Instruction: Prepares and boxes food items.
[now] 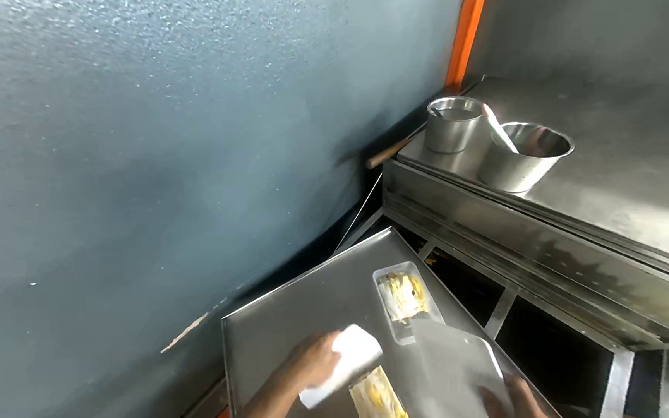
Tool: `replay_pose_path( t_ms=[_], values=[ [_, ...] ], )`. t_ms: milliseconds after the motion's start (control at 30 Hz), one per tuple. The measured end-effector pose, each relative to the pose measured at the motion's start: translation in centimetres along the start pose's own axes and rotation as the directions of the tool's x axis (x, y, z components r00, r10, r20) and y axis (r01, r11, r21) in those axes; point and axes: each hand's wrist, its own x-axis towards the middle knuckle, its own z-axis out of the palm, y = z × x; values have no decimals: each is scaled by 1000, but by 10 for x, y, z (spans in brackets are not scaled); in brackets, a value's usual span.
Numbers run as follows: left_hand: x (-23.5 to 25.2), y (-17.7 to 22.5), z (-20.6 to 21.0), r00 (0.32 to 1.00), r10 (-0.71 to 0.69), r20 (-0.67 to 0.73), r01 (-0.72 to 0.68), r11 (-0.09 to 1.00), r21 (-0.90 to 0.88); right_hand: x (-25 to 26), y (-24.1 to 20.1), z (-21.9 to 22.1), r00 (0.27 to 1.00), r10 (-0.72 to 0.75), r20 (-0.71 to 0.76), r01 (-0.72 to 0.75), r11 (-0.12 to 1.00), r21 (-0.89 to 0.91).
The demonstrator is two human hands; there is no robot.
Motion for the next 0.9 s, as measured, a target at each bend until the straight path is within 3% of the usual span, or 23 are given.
replay_pose_path(
  t_ms=[200,267,367,433,500,667,900],
  values=[
    [-17,-8,17,997,-72,-18,70,995,-66,16,-19,34,978,-101,181,142,964,-226],
    [-33,-32,31,960,-250,-124,219,950,-222,22,-21,48,966,-124,228,190,936,-297],
    [-59,-78,74,767,-539,-349,274,766,-581,38,-39,58,938,-46,343,181,910,-373],
    [-79,-93,112,653,-649,-391,176,631,-755,54,-53,63,900,59,432,140,899,-415],
    [-93,-91,137,584,-719,-376,118,534,-837,71,-65,68,852,151,501,108,885,-452],
    [-85,-62,160,576,-737,-353,71,476,-877,83,-63,77,831,177,528,103,882,-459],
    [-50,-38,161,675,-633,-378,2,514,-858,68,-45,85,859,167,484,67,900,-430]
  ],
)
